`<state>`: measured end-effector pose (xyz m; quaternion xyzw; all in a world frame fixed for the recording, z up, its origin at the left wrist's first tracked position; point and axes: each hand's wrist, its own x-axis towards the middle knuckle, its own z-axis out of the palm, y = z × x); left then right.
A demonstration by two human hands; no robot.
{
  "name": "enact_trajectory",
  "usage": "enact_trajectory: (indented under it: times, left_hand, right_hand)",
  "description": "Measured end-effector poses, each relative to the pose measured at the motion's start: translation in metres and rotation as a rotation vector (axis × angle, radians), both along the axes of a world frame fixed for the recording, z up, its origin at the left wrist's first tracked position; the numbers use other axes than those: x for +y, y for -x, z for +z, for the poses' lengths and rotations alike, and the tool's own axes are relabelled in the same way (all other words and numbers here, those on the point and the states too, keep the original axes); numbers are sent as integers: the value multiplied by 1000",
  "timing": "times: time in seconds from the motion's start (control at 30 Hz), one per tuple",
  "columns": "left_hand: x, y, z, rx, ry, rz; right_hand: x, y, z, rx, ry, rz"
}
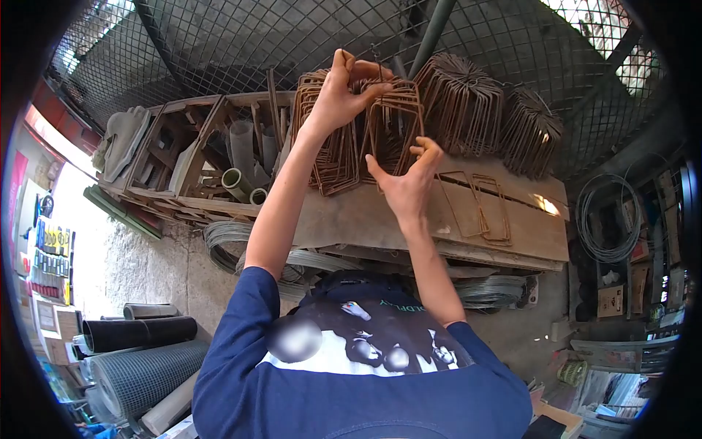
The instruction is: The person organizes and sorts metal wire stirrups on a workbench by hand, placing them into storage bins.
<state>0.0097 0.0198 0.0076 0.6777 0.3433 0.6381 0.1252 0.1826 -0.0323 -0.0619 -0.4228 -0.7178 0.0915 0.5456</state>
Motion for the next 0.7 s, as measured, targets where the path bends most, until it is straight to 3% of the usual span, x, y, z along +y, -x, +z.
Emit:
enact_trajectory:
  times: [0.03, 0.17, 0.23, 0.37, 0.5, 0.57, 0.7]
  left_hand:
    - [0, -1, 0, -99, 83, -106]
    - [4, 5, -4, -71, 135, -73]
    - [5, 6, -6, -161, 55, -136]
    - [3, 6, -3, -175, 49, -209]
    - [3, 7, -1, -164, 44, -227]
    - [3, 8, 0, -82, 58, -118]
    - [7, 13, -5, -125, 123, -102]
  right_hand:
    - [-1, 3, -8, 2, 5, -3]
    - [3, 7, -49, -29, 27, -103]
    - [2, 6, -58, -259, 124, -195]
    - [2, 8, -57, -304, 83, -231]
    - [31, 19, -23, -55, -147, 14]
    - [45, 26, 10, 68, -273, 112]
    - [59, 27, 39, 46, -104, 262]
